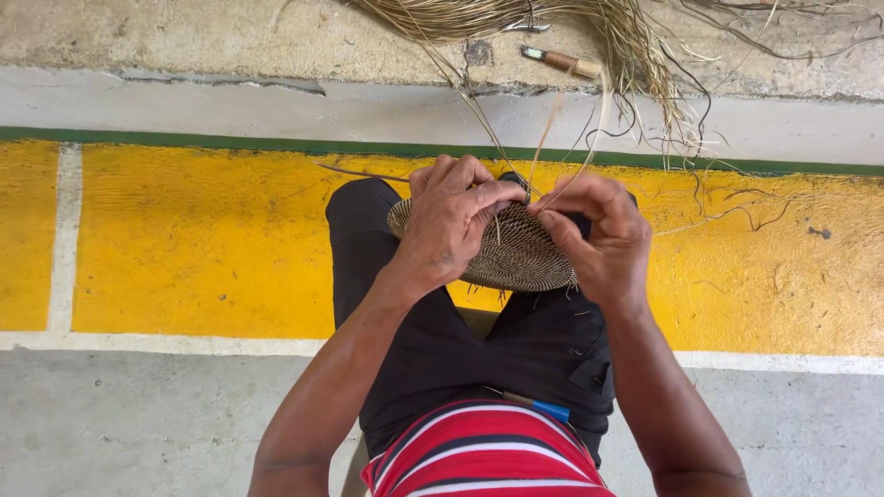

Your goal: Weaving a small basket or platter using dried plant fibers.

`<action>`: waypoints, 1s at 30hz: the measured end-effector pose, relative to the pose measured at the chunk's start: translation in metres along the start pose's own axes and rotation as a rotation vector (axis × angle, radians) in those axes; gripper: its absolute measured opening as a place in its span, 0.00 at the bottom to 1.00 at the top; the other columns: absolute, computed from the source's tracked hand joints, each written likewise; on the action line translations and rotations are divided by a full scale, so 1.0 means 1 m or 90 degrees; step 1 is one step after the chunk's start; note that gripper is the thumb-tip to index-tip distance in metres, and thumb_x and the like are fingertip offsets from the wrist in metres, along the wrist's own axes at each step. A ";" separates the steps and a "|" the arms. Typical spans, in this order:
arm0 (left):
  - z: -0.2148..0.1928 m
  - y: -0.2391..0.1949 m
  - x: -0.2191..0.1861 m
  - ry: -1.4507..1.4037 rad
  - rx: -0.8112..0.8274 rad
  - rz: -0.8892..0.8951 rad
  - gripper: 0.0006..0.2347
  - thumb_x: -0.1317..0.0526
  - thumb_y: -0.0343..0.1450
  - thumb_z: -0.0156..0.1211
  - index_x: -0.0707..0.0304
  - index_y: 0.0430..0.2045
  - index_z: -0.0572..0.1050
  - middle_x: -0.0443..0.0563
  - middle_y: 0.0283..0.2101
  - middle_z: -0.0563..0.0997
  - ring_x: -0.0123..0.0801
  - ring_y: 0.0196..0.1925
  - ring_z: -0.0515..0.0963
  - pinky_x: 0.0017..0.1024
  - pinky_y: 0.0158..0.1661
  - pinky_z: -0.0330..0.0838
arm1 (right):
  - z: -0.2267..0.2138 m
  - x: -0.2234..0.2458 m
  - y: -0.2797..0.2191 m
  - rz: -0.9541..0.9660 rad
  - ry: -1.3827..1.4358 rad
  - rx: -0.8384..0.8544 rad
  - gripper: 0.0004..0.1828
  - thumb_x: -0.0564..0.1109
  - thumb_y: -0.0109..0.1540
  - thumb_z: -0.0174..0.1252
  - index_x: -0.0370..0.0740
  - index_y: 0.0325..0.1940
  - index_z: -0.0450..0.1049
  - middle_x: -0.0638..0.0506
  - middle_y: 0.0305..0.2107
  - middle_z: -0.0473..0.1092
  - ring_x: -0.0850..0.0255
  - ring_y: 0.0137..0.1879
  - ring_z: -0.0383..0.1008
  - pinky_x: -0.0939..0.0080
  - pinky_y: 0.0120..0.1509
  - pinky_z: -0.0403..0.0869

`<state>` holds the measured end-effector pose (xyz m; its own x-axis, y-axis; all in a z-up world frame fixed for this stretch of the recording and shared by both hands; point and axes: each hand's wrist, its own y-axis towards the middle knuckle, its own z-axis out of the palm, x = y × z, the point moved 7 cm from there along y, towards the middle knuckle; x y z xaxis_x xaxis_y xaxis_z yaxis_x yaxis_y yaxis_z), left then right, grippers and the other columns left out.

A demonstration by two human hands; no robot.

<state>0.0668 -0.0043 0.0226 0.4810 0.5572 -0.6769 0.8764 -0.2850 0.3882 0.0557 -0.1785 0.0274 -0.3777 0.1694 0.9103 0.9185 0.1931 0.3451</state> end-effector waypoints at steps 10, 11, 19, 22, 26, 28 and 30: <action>-0.002 -0.002 -0.002 0.003 -0.013 0.002 0.10 0.65 0.72 0.65 0.46 0.44 0.83 0.40 0.37 0.72 0.32 0.45 0.72 0.37 0.53 0.59 | 0.001 0.009 -0.003 -0.066 -0.237 0.002 0.09 0.35 0.62 0.68 0.43 0.43 0.77 0.50 0.47 0.76 0.58 0.57 0.76 0.55 0.65 0.73; -0.002 -0.002 -0.002 0.006 -0.019 0.008 0.09 0.64 0.72 0.66 0.46 0.43 0.83 0.41 0.37 0.72 0.32 0.45 0.72 0.37 0.54 0.59 | 0.000 0.008 -0.003 -0.060 -0.264 -0.004 0.10 0.35 0.60 0.69 0.45 0.42 0.79 0.51 0.46 0.75 0.59 0.55 0.75 0.55 0.62 0.71; 0.000 -0.002 0.000 -0.003 -0.028 0.013 0.10 0.65 0.71 0.67 0.47 0.44 0.83 0.40 0.37 0.73 0.31 0.45 0.72 0.37 0.54 0.59 | 0.005 0.004 -0.004 -0.045 -0.309 -0.011 0.10 0.35 0.61 0.69 0.45 0.43 0.79 0.54 0.44 0.75 0.60 0.57 0.73 0.56 0.65 0.71; -0.001 -0.002 -0.001 0.004 -0.022 0.027 0.12 0.67 0.70 0.66 0.47 0.45 0.84 0.40 0.37 0.74 0.31 0.45 0.72 0.38 0.55 0.59 | 0.009 0.004 -0.004 -0.091 -0.355 -0.013 0.11 0.35 0.59 0.70 0.44 0.43 0.80 0.53 0.43 0.75 0.59 0.54 0.72 0.55 0.61 0.69; -0.001 -0.005 0.000 0.002 -0.008 0.043 0.14 0.69 0.69 0.66 0.45 0.45 0.83 0.38 0.39 0.74 0.31 0.46 0.72 0.38 0.55 0.58 | 0.004 0.010 0.008 -0.088 -0.422 0.049 0.12 0.39 0.56 0.72 0.44 0.43 0.82 0.50 0.40 0.75 0.55 0.49 0.71 0.56 0.54 0.71; -0.007 -0.006 -0.008 -0.008 -0.002 0.039 0.14 0.68 0.68 0.67 0.43 0.45 0.83 0.39 0.38 0.73 0.31 0.46 0.72 0.38 0.54 0.58 | -0.014 -0.017 0.022 -0.006 -0.276 0.118 0.09 0.40 0.60 0.67 0.45 0.45 0.80 0.53 0.41 0.76 0.60 0.49 0.74 0.58 0.55 0.74; -0.010 -0.005 -0.011 -0.021 0.007 0.038 0.15 0.67 0.68 0.67 0.41 0.44 0.83 0.39 0.37 0.72 0.32 0.46 0.71 0.38 0.53 0.58 | -0.016 -0.030 0.036 0.071 -0.127 0.180 0.07 0.40 0.64 0.63 0.46 0.46 0.79 0.56 0.41 0.77 0.64 0.49 0.78 0.59 0.55 0.77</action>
<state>0.0567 -0.0012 0.0342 0.5328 0.5135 -0.6726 0.8462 -0.3252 0.4221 0.1022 -0.1919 0.0161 -0.3177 0.3852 0.8664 0.8972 0.4179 0.1432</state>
